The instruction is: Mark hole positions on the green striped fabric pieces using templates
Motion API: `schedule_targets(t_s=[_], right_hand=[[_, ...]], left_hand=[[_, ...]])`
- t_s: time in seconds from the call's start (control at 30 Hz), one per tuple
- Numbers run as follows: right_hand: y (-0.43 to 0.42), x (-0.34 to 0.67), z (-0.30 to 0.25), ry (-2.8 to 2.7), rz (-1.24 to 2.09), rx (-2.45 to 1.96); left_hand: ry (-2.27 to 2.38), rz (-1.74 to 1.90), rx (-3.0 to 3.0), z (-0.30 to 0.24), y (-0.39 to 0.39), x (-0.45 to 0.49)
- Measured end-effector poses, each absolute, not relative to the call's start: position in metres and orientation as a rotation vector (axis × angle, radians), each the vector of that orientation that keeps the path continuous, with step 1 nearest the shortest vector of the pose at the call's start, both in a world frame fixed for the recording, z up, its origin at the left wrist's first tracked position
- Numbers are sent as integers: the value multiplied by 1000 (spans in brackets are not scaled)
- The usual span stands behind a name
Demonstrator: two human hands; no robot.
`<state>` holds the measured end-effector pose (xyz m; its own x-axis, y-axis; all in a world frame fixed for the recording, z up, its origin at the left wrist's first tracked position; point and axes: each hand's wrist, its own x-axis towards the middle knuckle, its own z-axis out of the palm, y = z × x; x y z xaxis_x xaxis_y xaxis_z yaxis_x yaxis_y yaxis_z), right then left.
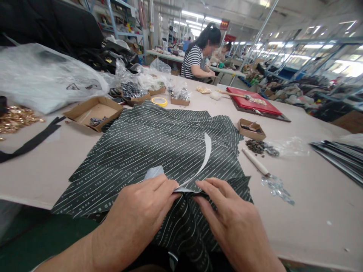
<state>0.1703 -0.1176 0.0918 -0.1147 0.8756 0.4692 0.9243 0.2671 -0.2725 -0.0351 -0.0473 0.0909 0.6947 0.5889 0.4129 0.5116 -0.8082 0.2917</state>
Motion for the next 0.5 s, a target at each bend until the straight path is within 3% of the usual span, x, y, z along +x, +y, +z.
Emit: schedule_targets(t_s=[0.5], right_hand=[[-115, 155, 93, -2011, 40, -1338]], left_hand=[[833, 863, 2757, 88, -55, -40]])
